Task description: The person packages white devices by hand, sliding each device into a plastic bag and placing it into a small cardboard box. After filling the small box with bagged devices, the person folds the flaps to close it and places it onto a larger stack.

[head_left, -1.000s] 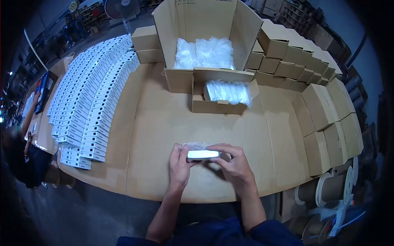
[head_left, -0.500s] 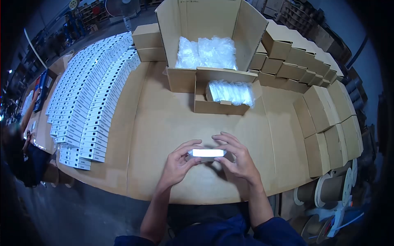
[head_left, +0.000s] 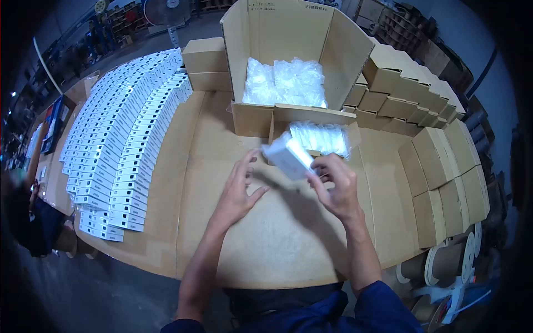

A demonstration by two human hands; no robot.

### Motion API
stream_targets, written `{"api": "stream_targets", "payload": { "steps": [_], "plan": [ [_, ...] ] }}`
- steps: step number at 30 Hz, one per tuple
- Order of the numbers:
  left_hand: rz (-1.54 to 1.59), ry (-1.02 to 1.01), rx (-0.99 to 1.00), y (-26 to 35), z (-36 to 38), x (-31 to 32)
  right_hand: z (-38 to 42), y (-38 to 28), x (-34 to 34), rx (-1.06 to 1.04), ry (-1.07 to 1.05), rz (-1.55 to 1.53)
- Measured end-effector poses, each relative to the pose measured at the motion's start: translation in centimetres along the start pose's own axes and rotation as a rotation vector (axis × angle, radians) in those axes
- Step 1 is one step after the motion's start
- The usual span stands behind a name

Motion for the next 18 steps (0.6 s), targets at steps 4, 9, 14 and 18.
{"api": "stream_targets", "payload": {
  "steps": [4, 9, 14, 18],
  "plan": [
    [-0.424, -0.123, 0.255, -0.3, -2.1, 1.5, -2.1, 2.3, 0.6, -0.023, 0.282, 0.042],
    [-0.553, -0.129, 0.261, -2.1, -3.2, 2.8, -3.2, 1.7, 3.2, -0.101, 0.319, 0.169],
    [-0.514, -0.108, 0.250, -2.6, -2.8, 3.1, -3.7, 3.5, 5.3, -0.012, 0.258, 0.181],
    [-0.489, -0.079, 0.247, -2.9, -2.7, 3.4, -4.2, 4.0, 5.9, -0.010, 0.262, 0.344]
  ]
}}
Point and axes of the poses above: each hand's wrist, its own z-axis away from the middle knuckle, its own x-axis out of the palm, y = z × x, the point moved 7 cm from there along -z, towards the middle knuckle, and after that the axes turned 8 degrees about x, right-handed, at the moved point
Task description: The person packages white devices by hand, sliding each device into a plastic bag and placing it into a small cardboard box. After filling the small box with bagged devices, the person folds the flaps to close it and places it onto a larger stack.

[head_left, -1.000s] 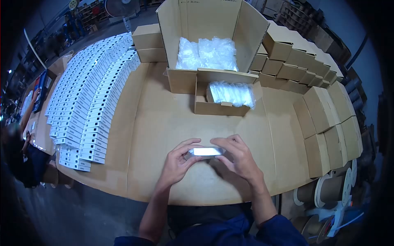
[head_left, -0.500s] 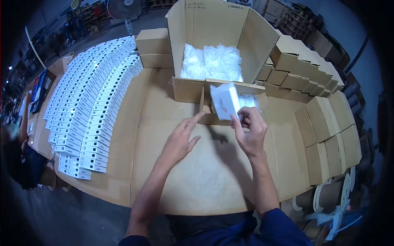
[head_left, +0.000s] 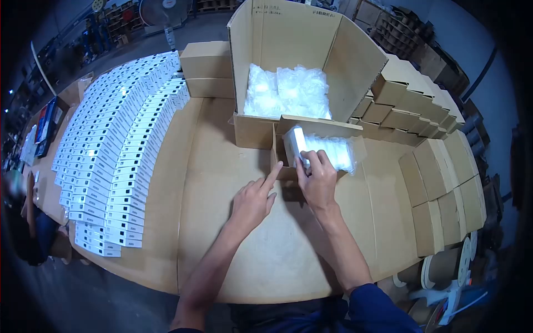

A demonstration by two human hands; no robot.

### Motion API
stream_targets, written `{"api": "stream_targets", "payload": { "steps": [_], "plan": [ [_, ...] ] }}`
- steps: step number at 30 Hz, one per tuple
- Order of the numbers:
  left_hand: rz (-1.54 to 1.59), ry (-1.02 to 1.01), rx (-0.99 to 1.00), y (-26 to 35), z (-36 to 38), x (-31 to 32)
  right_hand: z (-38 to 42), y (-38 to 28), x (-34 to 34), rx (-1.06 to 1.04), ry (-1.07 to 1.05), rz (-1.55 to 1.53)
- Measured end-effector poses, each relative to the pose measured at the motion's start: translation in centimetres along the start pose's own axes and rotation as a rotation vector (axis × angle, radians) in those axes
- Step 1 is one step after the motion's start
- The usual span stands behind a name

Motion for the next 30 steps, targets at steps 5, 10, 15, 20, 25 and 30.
{"api": "stream_targets", "payload": {
  "steps": [5, 10, 15, 20, 25, 30],
  "plan": [
    [-0.034, -0.002, -0.030, -0.2, 0.2, 0.6, -0.1, 0.5, 1.6, 0.071, -0.038, 0.070],
    [-0.089, 0.029, 0.021, -0.5, -0.1, 0.1, -0.1, 0.9, 2.7, 0.118, -0.118, 0.189],
    [0.041, 0.013, -0.001, -0.5, -0.1, 0.1, 0.0, 0.4, 2.0, 0.222, -0.182, 0.321],
    [0.152, 0.019, -0.009, 1.3, 1.7, -1.5, 2.8, 0.2, 0.7, 0.239, -0.213, 0.206],
    [0.145, 0.325, -0.161, 3.1, 10.1, -8.3, 5.7, -4.3, 1.5, 0.141, -0.256, -0.059],
    [-0.173, 0.559, -0.370, 0.9, 21.7, -15.8, 9.8, -13.2, 8.4, -0.183, -0.571, -0.238]
  ]
}}
Point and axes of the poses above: each hand's wrist, its own z-axis away from the middle knuckle, its own x-axis out of the palm, y = z × x, the point moved 7 cm from there along -z, towards the middle knuckle, and after that the axes turned 8 degrees about x, right-handed, at the moved point
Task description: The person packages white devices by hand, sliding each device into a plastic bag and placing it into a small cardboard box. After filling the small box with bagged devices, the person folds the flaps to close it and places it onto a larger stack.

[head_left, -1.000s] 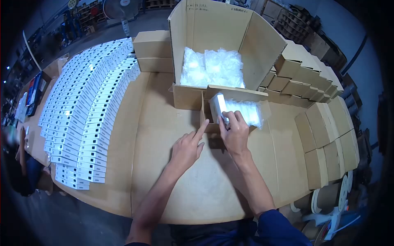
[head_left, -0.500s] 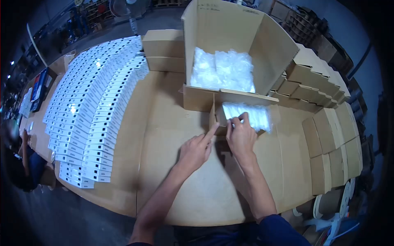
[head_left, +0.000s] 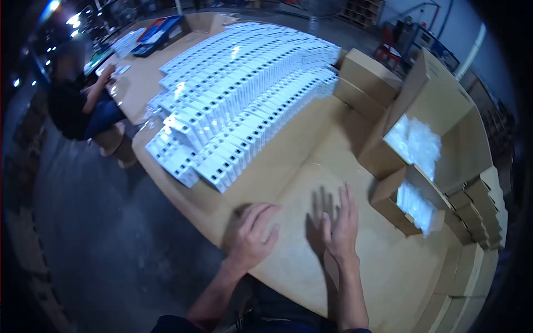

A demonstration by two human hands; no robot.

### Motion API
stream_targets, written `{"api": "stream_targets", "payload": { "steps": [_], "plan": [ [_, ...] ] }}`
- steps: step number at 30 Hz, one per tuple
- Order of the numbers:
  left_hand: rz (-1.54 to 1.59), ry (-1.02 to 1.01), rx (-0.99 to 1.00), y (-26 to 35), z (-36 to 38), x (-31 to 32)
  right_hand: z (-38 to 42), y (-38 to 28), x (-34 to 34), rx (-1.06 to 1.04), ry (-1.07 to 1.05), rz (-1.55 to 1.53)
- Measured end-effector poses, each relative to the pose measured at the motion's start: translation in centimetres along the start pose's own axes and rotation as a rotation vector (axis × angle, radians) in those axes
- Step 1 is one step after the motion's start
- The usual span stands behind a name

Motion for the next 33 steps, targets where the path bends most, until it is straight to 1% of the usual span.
{"api": "stream_targets", "payload": {
  "steps": [3, 4, 7, 8, 12, 13, 15, 18, 21, 22, 25, 26, 29, 30, 33],
  "plan": [
    [-0.165, 0.081, -0.061, -4.0, 2.4, -5.1, -1.0, -4.9, 4.5, -0.197, -0.136, 0.059],
    [-0.201, 0.105, -0.080, -5.0, 2.8, -6.3, -1.3, -6.5, 5.8, -0.215, -0.186, 0.073],
    [-0.375, 0.068, -0.028, -6.5, 2.1, -8.9, -2.2, -11.0, 9.3, -0.369, -0.276, 0.115],
    [-0.382, 0.042, -0.052, -7.4, 1.8, -9.1, -2.6, -12.3, 10.0, -0.398, -0.291, 0.093],
    [-0.477, -0.029, 0.019, -8.9, 0.5, -10.2, -4.2, -16.2, 12.5, -0.486, -0.311, 0.103],
    [-0.476, -0.070, 0.013, -9.5, 0.4, -10.2, -4.5, -16.7, 13.0, -0.504, -0.313, 0.118],
    [-0.493, -0.077, 0.047, -9.9, 0.6, -10.1, -4.9, -17.2, 13.7, -0.540, -0.315, 0.155],
    [-0.452, -0.074, 0.073, -10.4, 1.1, -10.1, -5.0, -17.2, 14.3, -0.505, -0.362, 0.171],
    [-0.439, -0.082, 0.044, -10.3, 1.2, -10.1, -4.9, -17.4, 14.0, -0.500, -0.335, 0.167],
    [-0.441, -0.014, 0.088, -9.2, 0.6, -10.6, -4.9, -17.4, 13.9, -0.493, -0.357, 0.148],
    [-0.430, -0.054, 0.039, -9.4, 1.4, -10.4, -5.0, -17.3, 14.0, -0.473, -0.382, 0.124],
    [-0.451, -0.047, 0.021, -9.6, 1.9, -10.4, -5.0, -17.1, 13.9, -0.460, -0.421, 0.150],
    [-0.537, -0.030, 0.059, -8.0, 2.8, -10.9, -5.2, -16.0, 11.6, -0.366, -0.439, 0.050],
    [-0.516, -0.002, 0.052, -7.6, 3.1, -10.9, -5.5, -15.5, 10.8, -0.335, -0.454, 0.050],
    [-0.461, -0.002, 0.104, -5.3, 3.0, -10.3, -6.0, -13.1, 7.7, -0.259, -0.452, -0.110]
  ]
}}
Point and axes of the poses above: each hand's wrist, its own z-axis away from the middle knuckle, its own x-axis out of the palm, y = z × x, the point moved 7 cm from there along -z, towards the middle knuckle, and after that the axes turned 8 degrees about x, right-handed, at the moved point
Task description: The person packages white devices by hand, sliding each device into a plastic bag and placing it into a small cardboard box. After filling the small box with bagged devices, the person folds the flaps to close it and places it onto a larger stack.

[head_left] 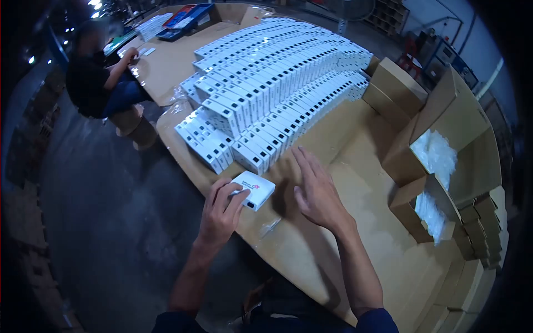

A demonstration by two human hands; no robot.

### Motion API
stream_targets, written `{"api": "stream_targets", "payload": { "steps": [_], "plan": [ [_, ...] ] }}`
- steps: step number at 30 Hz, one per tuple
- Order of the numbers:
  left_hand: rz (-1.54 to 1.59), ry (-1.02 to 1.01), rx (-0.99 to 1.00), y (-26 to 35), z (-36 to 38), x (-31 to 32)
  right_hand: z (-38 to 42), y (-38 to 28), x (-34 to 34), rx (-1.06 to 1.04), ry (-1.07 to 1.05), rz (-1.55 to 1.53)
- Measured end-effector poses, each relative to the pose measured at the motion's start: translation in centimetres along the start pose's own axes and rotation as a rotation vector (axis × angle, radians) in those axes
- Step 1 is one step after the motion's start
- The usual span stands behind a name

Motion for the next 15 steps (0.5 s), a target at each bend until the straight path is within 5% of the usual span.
{"api": "stream_targets", "payload": {
  "steps": [1, 4, 8, 15],
  "plan": [
    [0.051, 0.012, 0.027, 0.9, -0.5, 0.0, 0.5, 0.5, -1.0, -0.079, 0.058, -0.026],
    [0.170, 0.013, 0.097, 3.6, -2.4, 1.4, 3.0, 3.1, -3.6, 0.238, -0.103, -0.447],
    [0.277, 0.127, 0.249, 7.9, -7.1, 3.5, 5.6, 4.3, -6.3, 0.361, -0.300, -0.898],
    [0.491, 0.175, 0.519, 18.3, -17.4, 6.7, 10.9, 12.2, -13.6, 0.361, 0.283, -1.474]
  ]
}}
Point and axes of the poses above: each hand's wrist, its own z-axis away from the middle knuckle, its own x-axis out of the palm, y = z × x, the point moved 7 cm from there along -z, towards the middle knuckle, and after that the axes turned 8 degrees about x, right-handed, at the moved point
